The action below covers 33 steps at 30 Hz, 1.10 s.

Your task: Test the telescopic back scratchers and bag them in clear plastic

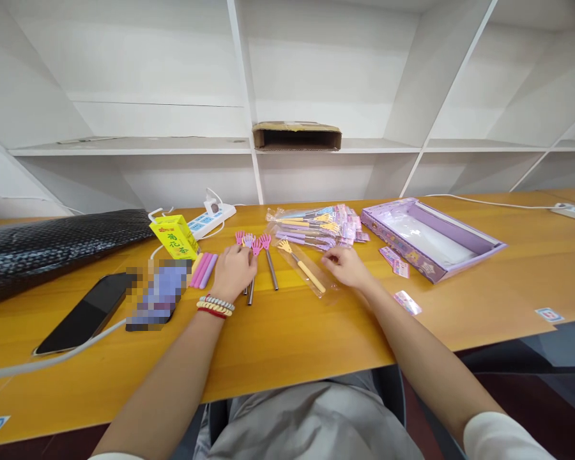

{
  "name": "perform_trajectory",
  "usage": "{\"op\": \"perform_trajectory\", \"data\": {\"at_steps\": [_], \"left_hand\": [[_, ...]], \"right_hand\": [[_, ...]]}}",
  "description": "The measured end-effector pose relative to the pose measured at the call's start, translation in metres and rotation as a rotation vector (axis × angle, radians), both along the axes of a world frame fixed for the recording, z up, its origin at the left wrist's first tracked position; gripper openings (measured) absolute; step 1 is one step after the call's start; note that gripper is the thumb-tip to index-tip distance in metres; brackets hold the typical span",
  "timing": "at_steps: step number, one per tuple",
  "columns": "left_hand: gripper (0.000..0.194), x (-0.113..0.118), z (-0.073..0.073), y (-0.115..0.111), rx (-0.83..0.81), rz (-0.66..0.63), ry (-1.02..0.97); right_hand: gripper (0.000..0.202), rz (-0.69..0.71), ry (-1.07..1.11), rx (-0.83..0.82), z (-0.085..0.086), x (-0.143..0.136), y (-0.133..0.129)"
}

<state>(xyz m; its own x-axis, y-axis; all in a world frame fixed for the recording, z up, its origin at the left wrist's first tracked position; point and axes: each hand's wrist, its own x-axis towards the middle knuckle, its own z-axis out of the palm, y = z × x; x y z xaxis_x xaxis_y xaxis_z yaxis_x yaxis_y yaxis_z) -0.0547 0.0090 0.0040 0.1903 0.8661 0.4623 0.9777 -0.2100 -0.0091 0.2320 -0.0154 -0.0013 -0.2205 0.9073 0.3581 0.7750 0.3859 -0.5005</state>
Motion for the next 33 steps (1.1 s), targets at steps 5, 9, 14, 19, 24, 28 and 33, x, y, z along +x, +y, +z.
{"op": "perform_trajectory", "data": {"at_steps": [5, 9, 14, 19, 24, 28, 33], "left_hand": [[0.033, 0.023, 0.004, -0.015, -0.029, -0.339, -0.048], [0.039, 0.038, 0.005, -0.030, -0.136, -0.610, -0.035], [0.054, 0.056, -0.002, -0.046, -0.234, -0.745, 0.025], [0.063, 0.067, -0.007, -0.052, -0.288, -0.807, 0.050], [0.062, 0.067, 0.001, -0.054, -0.324, -0.846, -0.009], [0.047, 0.064, 0.010, -0.056, -0.357, -0.885, -0.110], [0.034, 0.062, 0.012, -0.050, -0.244, -0.672, -0.121]], "right_hand": [[0.021, -0.435, -0.120, -0.069, -0.001, 0.028, 0.013], [0.024, -0.572, -0.069, -0.060, -0.001, 0.052, 0.021], [0.033, -0.759, -0.065, -0.077, -0.002, 0.072, 0.026], [0.040, -0.857, -0.193, -0.283, -0.003, 0.082, 0.025], [0.041, -0.776, -0.180, -0.369, -0.007, 0.081, 0.027], [0.041, -0.646, -0.085, -0.243, -0.007, 0.081, 0.030], [0.043, -0.765, -0.110, -0.232, -0.003, 0.087, 0.027]]}}
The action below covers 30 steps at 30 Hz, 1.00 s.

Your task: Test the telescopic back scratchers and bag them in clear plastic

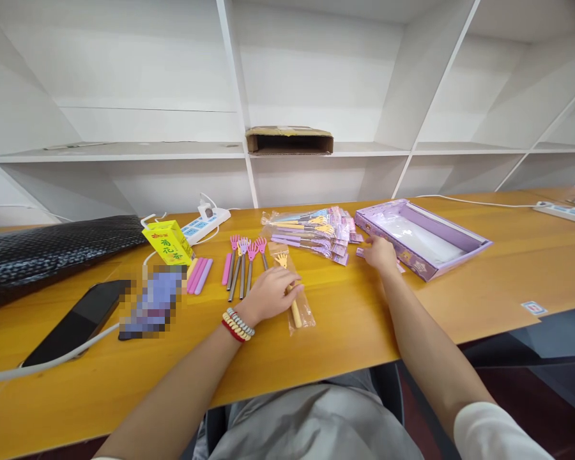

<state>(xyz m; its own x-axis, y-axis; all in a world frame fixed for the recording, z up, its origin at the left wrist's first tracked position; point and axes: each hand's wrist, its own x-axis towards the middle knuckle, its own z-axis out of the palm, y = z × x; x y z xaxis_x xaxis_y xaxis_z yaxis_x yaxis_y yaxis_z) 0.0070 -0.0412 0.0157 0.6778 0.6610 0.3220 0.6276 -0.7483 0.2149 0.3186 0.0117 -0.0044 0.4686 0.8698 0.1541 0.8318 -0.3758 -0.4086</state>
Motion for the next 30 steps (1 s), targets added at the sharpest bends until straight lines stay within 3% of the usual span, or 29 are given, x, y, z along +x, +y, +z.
{"op": "perform_trajectory", "data": {"at_steps": [5, 9, 14, 23, 27, 30], "left_hand": [[0.044, -0.001, 0.001, 0.005, 0.023, 0.367, 0.187], [0.057, -0.001, 0.002, 0.003, -0.061, 0.525, 0.314], [0.061, 0.003, 0.005, -0.004, -0.089, 0.560, 0.354], [0.038, 0.001, -0.001, 0.000, -0.199, 0.591, 0.321], [0.036, -0.001, -0.003, 0.004, -0.223, 0.627, 0.294], [0.033, -0.004, 0.001, 0.005, -0.241, 0.630, 0.247]], "right_hand": [[0.043, -0.073, -0.157, -0.186, 0.001, -0.001, -0.004], [0.045, -0.042, -0.171, -0.268, 0.000, -0.004, -0.002], [0.047, -0.012, -0.131, -0.294, 0.002, -0.005, 0.000], [0.044, 0.028, -0.129, -0.260, 0.000, -0.007, -0.001], [0.052, -0.012, -0.132, -0.230, 0.001, -0.009, -0.002], [0.046, -0.003, -0.138, -0.176, 0.001, -0.008, -0.002]]}}
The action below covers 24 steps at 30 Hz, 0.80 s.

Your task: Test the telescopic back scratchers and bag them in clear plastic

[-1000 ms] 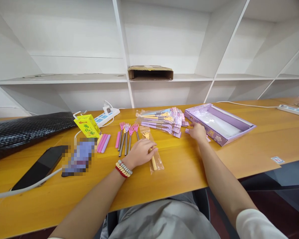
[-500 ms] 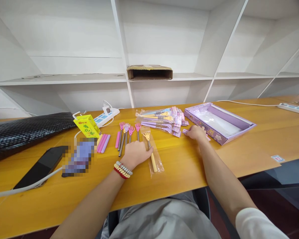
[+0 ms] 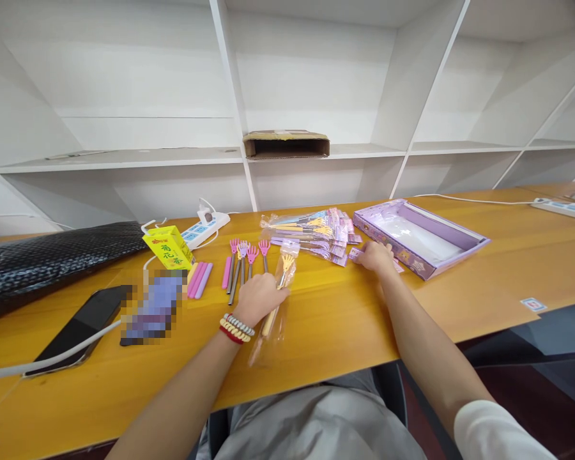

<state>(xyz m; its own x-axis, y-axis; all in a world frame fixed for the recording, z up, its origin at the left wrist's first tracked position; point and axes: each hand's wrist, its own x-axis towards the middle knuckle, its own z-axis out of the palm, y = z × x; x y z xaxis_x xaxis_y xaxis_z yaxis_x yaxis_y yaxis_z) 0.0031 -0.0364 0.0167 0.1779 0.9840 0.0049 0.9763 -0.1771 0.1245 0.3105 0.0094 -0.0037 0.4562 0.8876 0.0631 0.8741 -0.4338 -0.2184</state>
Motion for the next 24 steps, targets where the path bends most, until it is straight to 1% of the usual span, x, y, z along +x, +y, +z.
{"op": "perform_trajectory", "data": {"at_steps": [3, 6, 7, 8, 10, 12, 15, 17, 20, 24], "left_hand": [[0.029, -0.003, 0.005, 0.002, -0.017, -0.009, -0.108], [0.028, -0.004, 0.008, 0.005, -0.050, -0.051, -0.311], [0.027, -0.004, 0.008, 0.005, -0.074, -0.068, -0.395], [0.027, -0.003, 0.007, 0.005, -0.105, -0.085, -0.479], [0.028, -0.002, 0.005, 0.004, -0.178, -0.131, -0.622], [0.028, 0.001, 0.002, 0.002, -0.238, -0.187, -0.705], [0.029, 0.004, -0.001, -0.001, -0.280, -0.250, -0.733], [0.029, 0.005, -0.003, -0.002, -0.286, -0.267, -0.731], [0.028, 0.007, -0.006, -0.002, -0.288, -0.275, -0.732], [0.027, 0.009, -0.009, -0.002, -0.247, -0.276, -0.748]], "right_hand": [[0.033, 0.030, 0.075, 0.083, -0.001, 0.003, 0.000], [0.029, 0.026, 0.150, 0.260, 0.001, 0.002, 0.001], [0.028, 0.045, 0.170, 0.334, 0.002, 0.000, 0.001], [0.027, 0.083, 0.196, 0.408, 0.003, -0.002, 0.001], [0.024, 0.206, 0.262, 0.526, 0.005, -0.011, -0.001], [0.020, 0.351, 0.311, 0.593, 0.005, -0.023, -0.005], [0.019, 0.571, 0.341, 0.625, 0.004, -0.043, -0.011], [0.020, 0.672, 0.366, 0.643, 0.002, -0.054, -0.014], [0.017, 0.722, 0.384, 0.674, -0.002, -0.065, -0.016], [0.006, 0.729, 0.341, 0.667, -0.007, -0.072, -0.016]]}}
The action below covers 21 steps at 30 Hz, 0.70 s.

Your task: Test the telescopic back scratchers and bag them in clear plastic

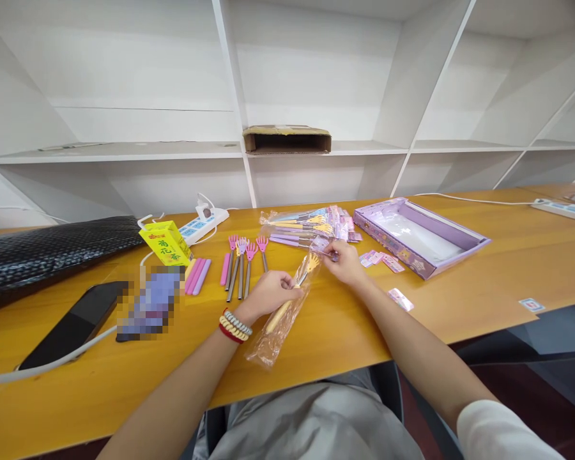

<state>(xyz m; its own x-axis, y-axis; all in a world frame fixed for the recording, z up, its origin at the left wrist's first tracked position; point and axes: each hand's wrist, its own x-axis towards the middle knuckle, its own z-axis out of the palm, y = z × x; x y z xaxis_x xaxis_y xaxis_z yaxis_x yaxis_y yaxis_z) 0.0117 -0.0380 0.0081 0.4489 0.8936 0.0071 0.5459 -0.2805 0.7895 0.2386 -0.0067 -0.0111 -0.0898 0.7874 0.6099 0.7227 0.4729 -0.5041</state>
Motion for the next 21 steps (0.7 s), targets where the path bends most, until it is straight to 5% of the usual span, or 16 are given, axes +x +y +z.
{"op": "perform_trajectory", "data": {"at_steps": [6, 14, 21], "left_hand": [[0.026, 0.001, 0.002, -0.003, 0.066, -0.008, 0.024], [0.026, 0.000, 0.007, -0.005, 0.087, -0.048, 0.067], [0.028, -0.002, 0.003, -0.001, 0.099, -0.050, 0.064]], "right_hand": [[0.004, -0.090, 0.069, 0.014, -0.006, -0.001, 0.006], [0.012, -0.261, 0.327, -0.234, -0.009, 0.015, 0.018], [0.025, -0.138, 0.755, -0.269, -0.002, 0.027, 0.022]]}}
